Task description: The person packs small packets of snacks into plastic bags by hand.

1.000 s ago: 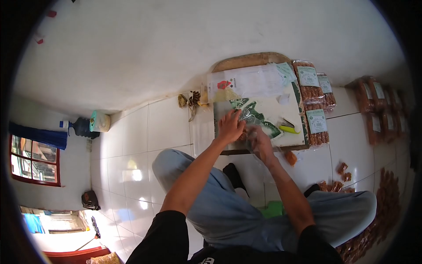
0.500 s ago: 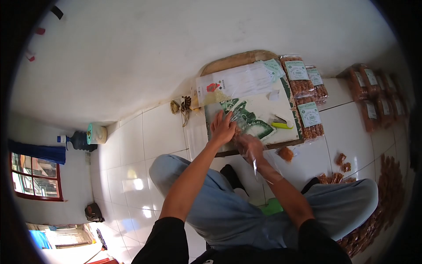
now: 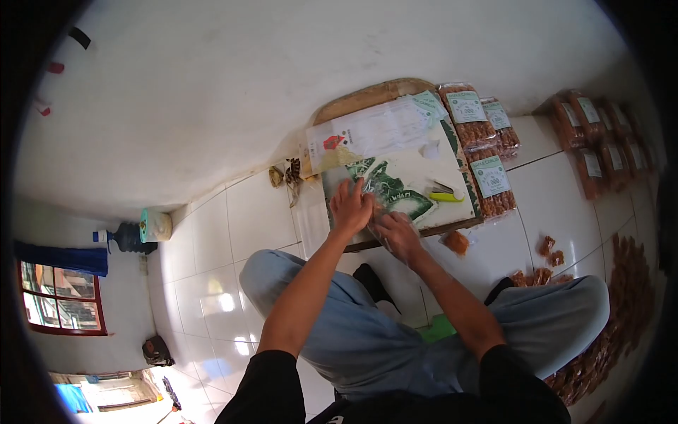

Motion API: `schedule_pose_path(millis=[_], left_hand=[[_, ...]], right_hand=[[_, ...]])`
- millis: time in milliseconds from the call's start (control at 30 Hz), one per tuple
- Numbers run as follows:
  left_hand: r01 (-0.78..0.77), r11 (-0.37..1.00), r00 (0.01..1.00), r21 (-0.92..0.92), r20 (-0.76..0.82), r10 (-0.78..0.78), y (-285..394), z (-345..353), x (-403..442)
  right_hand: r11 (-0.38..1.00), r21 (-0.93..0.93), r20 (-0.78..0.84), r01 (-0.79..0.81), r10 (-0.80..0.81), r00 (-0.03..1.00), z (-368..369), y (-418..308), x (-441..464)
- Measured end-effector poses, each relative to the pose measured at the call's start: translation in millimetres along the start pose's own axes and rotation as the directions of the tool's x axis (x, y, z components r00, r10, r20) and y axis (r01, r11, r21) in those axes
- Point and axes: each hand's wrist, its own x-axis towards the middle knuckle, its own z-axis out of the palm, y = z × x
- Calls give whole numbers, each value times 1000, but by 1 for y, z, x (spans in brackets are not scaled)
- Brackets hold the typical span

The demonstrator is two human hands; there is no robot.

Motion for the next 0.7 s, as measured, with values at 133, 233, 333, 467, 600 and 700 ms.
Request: schedule_pose_path(millis=[133, 233, 333, 467, 600, 700], left_hand=[[-19, 1000, 1000, 1, 1, 19, -8, 1, 3], [-20, 1000, 1000, -19, -4, 19, -8, 0, 3], [-9, 999, 1000, -36, 11, 9, -6, 0, 2], [11, 998, 999, -56, 43, -9, -3, -1, 2], [38, 998, 997, -59, 65, -34, -1, 0, 2], [48, 997, 997, -59, 70, -43, -1, 0, 3]], right_hand=[[997, 57, 69, -57, 53, 996, -6, 3, -5], [997, 68, -29, 19, -17, 999, -11, 5, 2], [956, 281, -16, -83, 91, 996, -13, 8, 5], [919, 353, -71, -177, 215, 974, 0, 16, -1], [919, 286, -16, -273, 289, 957, -10, -2, 8], [942, 204, -15, -267, 276, 961, -10, -6, 8]])
